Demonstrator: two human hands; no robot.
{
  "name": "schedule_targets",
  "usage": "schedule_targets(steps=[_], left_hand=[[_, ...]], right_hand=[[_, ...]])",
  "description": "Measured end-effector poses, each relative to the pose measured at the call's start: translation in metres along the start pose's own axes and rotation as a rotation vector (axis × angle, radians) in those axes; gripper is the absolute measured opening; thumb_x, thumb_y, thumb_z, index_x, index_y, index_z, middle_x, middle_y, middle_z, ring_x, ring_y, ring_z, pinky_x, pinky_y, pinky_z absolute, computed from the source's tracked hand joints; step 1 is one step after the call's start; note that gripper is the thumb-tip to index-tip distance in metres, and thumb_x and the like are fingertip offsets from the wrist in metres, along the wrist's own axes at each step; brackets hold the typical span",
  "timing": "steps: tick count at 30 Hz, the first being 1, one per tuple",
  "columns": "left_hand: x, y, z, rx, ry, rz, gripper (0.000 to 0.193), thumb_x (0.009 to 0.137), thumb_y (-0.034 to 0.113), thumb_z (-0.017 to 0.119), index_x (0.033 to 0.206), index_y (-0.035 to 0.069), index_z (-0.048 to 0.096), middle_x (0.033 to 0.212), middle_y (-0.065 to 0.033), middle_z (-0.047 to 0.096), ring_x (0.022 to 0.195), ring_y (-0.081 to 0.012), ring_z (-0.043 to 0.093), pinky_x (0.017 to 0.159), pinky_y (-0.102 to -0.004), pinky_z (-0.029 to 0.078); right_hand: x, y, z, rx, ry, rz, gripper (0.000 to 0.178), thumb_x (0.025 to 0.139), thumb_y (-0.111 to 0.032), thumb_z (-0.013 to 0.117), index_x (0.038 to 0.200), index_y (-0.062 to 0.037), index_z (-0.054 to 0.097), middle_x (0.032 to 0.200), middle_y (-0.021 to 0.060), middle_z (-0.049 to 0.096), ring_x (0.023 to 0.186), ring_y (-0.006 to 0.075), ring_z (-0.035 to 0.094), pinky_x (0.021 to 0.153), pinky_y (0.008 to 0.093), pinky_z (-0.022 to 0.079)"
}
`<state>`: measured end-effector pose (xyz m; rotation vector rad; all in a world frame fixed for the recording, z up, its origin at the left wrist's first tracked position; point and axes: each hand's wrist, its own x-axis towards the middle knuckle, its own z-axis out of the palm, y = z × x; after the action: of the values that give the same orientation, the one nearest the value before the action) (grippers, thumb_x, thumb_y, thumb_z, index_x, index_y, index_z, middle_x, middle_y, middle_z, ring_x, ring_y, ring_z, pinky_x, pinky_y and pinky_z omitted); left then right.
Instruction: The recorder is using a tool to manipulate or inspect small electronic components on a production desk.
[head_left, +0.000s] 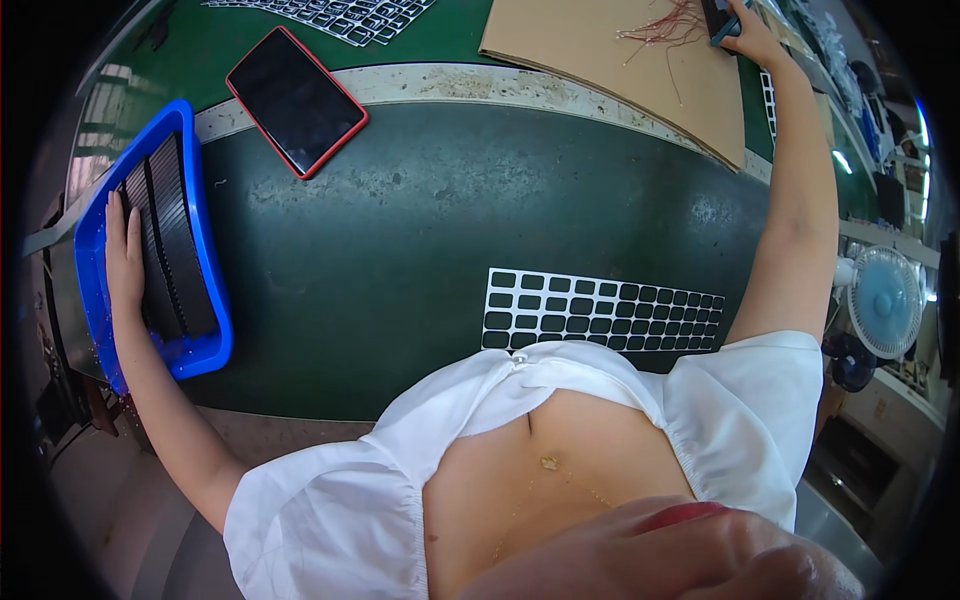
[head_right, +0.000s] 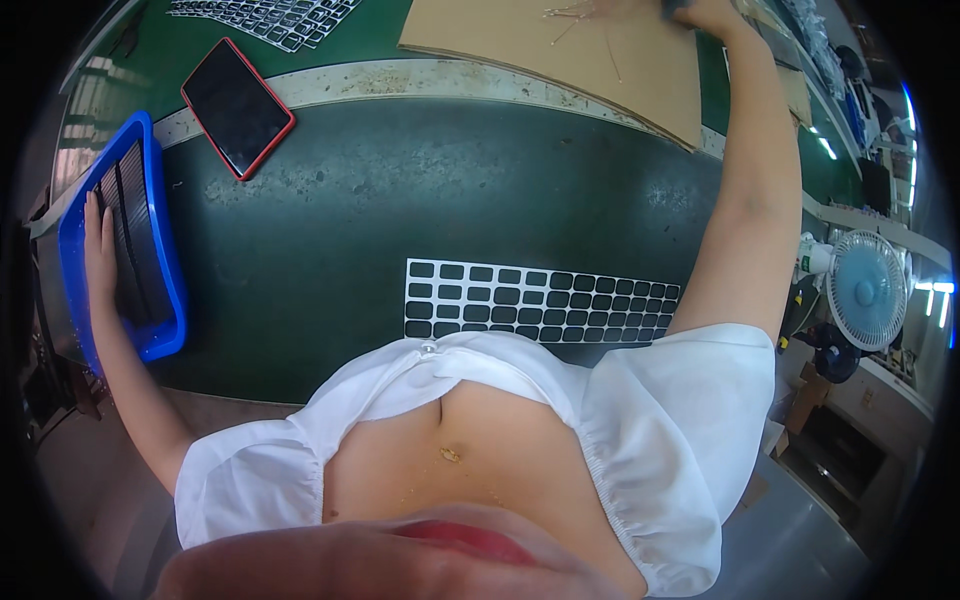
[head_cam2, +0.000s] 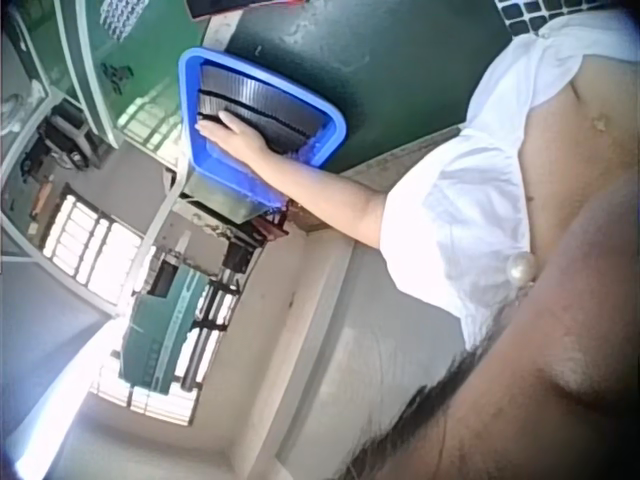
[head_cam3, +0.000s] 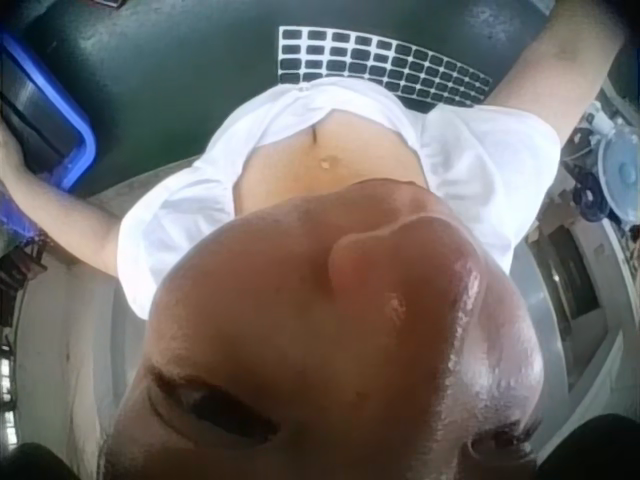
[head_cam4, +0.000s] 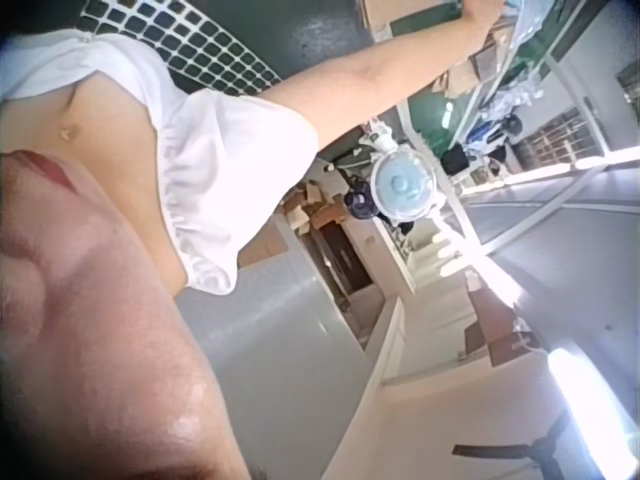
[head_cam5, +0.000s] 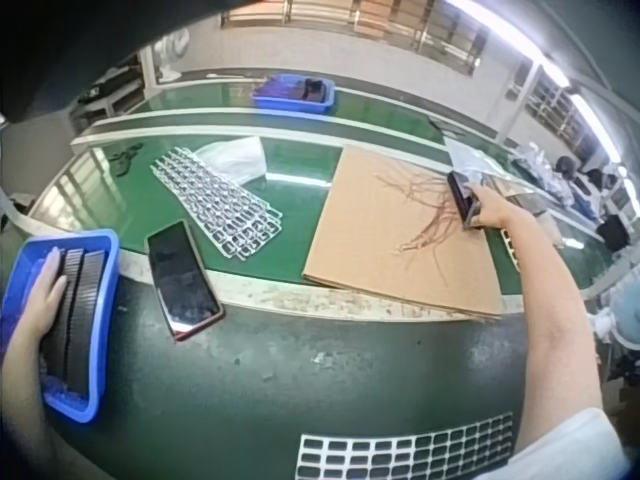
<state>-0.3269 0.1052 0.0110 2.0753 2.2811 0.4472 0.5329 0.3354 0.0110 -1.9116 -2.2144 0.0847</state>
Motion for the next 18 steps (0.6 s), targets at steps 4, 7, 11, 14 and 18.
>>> schedule_targets(steps=[4,7,11,14,18], left_hand=[[0.004,-0.019,0.014,-0.003,0.003,-0.008,0.046,0.084,0.031,0.033,0.123,0.006,0.027,0.127,-0.0114,0.027,0.119,-0.0242,0.022,0.097,-0.0317,0.017],[0.007,-0.020,0.018,-0.007,0.002,-0.007,0.046,0.084,0.031,0.033,0.123,0.006,0.027,0.127,-0.0112,0.027,0.118,-0.0241,0.022,0.097,-0.0317,0.017],[0.010,-0.021,0.021,-0.015,0.006,-0.003,0.046,0.084,0.031,0.033,0.123,0.007,0.027,0.127,-0.0110,0.027,0.118,-0.0240,0.023,0.097,-0.0318,0.017],[0.010,-0.016,0.018,-0.017,0.015,-0.002,0.046,0.085,0.031,0.033,0.123,0.007,0.026,0.127,-0.0108,0.027,0.118,-0.0240,0.023,0.097,-0.0318,0.017],[0.000,-0.011,0.008,-0.009,0.026,-0.024,0.046,0.085,0.031,0.033,0.123,0.007,0.026,0.127,-0.0106,0.027,0.118,-0.0239,0.023,0.097,-0.0318,0.017]], right_hand=[[-0.011,-0.023,0.002,0.031,0.000,-0.019,0.066,0.051,-0.020,0.065,0.109,-0.0022,0.039,0.096,0.0157,0.050,0.084,0.0290,0.048,0.076,0.0313,0.038],[-0.020,-0.038,-0.001,0.051,0.000,-0.026,0.067,0.050,-0.019,0.066,0.109,-0.0016,0.039,0.096,0.0162,0.050,0.084,0.0292,0.048,0.076,0.0314,0.038],[-0.035,-0.060,0.001,0.078,0.006,-0.035,0.069,0.048,-0.018,0.066,0.108,-0.0008,0.039,0.096,0.0168,0.050,0.084,0.0296,0.048,0.076,0.0314,0.038],[-0.043,-0.076,-0.002,0.092,0.012,-0.043,0.069,0.047,-0.018,0.067,0.108,-0.0004,0.039,0.095,0.0171,0.050,0.084,0.0298,0.048,0.077,0.0315,0.038],[-0.058,-0.113,-0.012,-0.141,0.013,-0.134,0.053,0.068,-0.021,0.058,0.117,-0.0142,0.037,0.105,0.0094,0.049,0.087,0.0238,0.051,0.074,0.0292,0.040]])
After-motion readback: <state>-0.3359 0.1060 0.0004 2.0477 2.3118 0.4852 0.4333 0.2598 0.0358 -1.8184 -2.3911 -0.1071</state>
